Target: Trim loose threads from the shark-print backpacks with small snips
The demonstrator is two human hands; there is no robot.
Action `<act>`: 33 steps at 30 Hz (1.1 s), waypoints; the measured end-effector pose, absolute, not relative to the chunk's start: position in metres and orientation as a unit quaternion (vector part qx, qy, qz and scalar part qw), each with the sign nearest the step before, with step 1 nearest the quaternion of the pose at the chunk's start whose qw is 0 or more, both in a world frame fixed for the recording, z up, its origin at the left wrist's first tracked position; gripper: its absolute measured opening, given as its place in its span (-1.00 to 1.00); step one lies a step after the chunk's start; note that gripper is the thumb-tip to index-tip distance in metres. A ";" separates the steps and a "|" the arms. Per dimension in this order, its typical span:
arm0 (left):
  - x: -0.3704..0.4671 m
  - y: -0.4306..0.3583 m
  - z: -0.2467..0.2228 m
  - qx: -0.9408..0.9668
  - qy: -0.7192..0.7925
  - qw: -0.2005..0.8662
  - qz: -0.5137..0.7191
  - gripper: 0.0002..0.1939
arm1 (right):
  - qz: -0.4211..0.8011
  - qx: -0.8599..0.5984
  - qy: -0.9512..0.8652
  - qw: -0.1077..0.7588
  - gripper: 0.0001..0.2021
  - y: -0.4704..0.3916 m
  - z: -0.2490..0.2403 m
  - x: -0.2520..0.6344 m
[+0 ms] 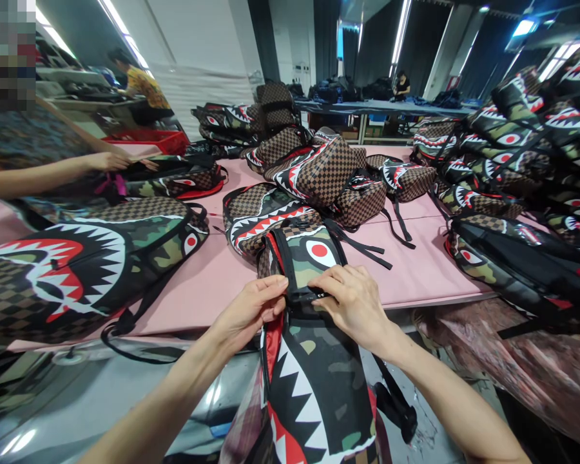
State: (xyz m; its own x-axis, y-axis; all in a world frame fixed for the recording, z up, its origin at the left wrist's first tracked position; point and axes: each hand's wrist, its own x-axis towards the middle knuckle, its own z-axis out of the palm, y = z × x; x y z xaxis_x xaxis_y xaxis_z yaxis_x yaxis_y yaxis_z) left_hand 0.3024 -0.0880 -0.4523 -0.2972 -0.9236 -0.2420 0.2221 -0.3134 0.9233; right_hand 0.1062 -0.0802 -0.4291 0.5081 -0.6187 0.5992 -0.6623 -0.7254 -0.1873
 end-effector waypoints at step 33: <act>0.313 -0.201 -0.419 0.144 -0.966 0.205 0.066 -0.63 | 0.471 0.632 -0.528 -0.318 -0.71 -0.092 -0.475 0.088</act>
